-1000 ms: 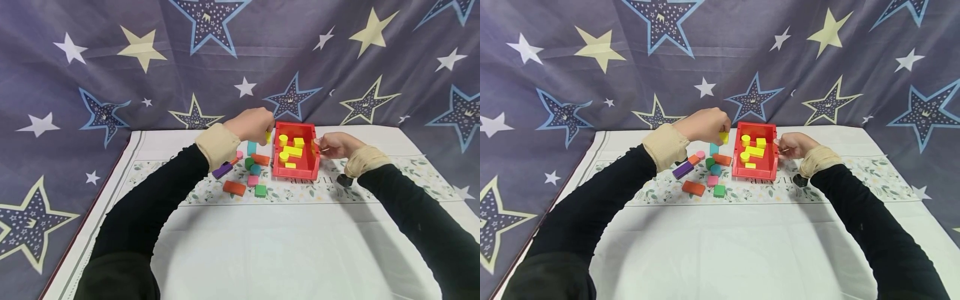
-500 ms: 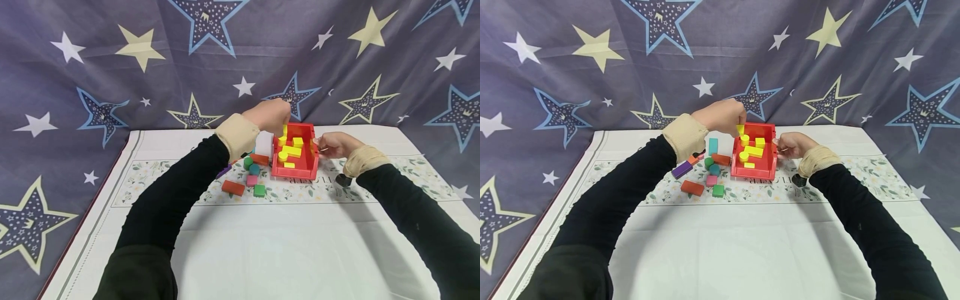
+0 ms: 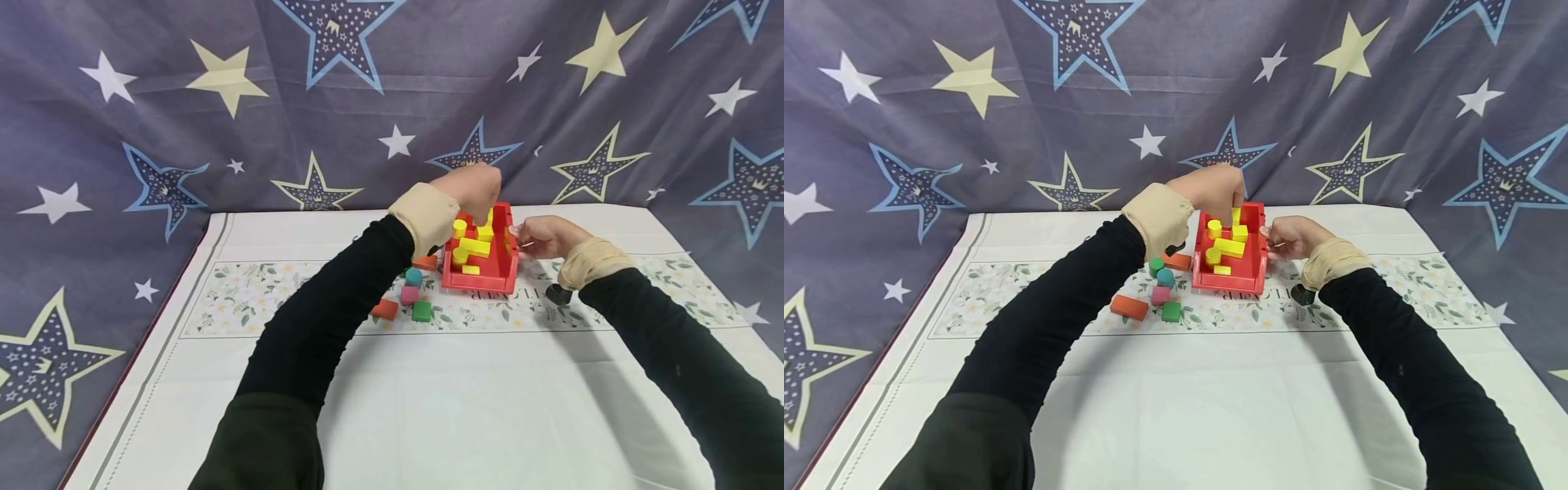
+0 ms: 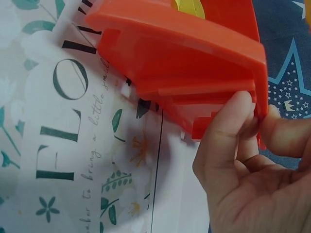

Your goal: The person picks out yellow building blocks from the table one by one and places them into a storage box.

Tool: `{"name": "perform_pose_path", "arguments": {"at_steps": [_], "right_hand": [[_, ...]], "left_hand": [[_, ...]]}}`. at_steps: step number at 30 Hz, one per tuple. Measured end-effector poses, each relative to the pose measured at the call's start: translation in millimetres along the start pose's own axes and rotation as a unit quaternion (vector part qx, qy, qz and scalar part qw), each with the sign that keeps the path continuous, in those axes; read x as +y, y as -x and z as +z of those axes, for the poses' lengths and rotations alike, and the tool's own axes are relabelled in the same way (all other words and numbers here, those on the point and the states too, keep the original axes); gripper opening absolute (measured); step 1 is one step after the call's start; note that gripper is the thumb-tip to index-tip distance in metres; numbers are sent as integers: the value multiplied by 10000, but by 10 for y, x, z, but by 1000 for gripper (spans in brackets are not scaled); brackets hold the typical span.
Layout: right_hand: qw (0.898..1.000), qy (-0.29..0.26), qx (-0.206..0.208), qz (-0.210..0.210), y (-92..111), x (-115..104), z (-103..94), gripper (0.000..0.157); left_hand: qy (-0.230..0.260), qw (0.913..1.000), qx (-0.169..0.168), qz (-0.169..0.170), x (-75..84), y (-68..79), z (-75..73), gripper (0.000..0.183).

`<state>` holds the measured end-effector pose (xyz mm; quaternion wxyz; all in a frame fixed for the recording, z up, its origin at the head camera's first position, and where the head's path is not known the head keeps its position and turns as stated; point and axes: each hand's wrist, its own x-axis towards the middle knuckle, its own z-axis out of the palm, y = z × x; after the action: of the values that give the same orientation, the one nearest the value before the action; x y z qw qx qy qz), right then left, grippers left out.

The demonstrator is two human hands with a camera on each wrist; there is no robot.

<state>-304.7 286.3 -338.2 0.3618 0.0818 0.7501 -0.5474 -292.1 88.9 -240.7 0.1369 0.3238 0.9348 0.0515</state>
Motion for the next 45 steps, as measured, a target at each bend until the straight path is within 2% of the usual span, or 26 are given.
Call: {"name": "perform_pose_path", "arguments": {"at_steps": [5,10,20,29,36,41,45], "right_hand": [[10000,-19,13,-37,-15,17,-12,14],[9999,-89,-6,-65,-30,33,-17,15],[9999,-79,-50,-96,-46,24,-5,15],[9999,-92,-63,-87,-32,21,-3,18],[9997,-165,-99,-141,-22,42,-9,21],[9998,-122,-81,-122,-24,39,-12,21],[9998,-147,-70,-119,-34,37,-9,21]], "left_hand": [[-128,9998,-135,-121,35,-157,59,6],[-44,9981,-417,-458,38,-253,133,15],[149,9959,-520,-728,50,-236,227,23],[520,9897,-805,-1065,173,-226,253,38],[639,9916,-681,-895,204,-211,326,28],[546,9915,-804,-870,226,-231,356,27],[297,9908,-905,-960,244,-278,386,17]]}}
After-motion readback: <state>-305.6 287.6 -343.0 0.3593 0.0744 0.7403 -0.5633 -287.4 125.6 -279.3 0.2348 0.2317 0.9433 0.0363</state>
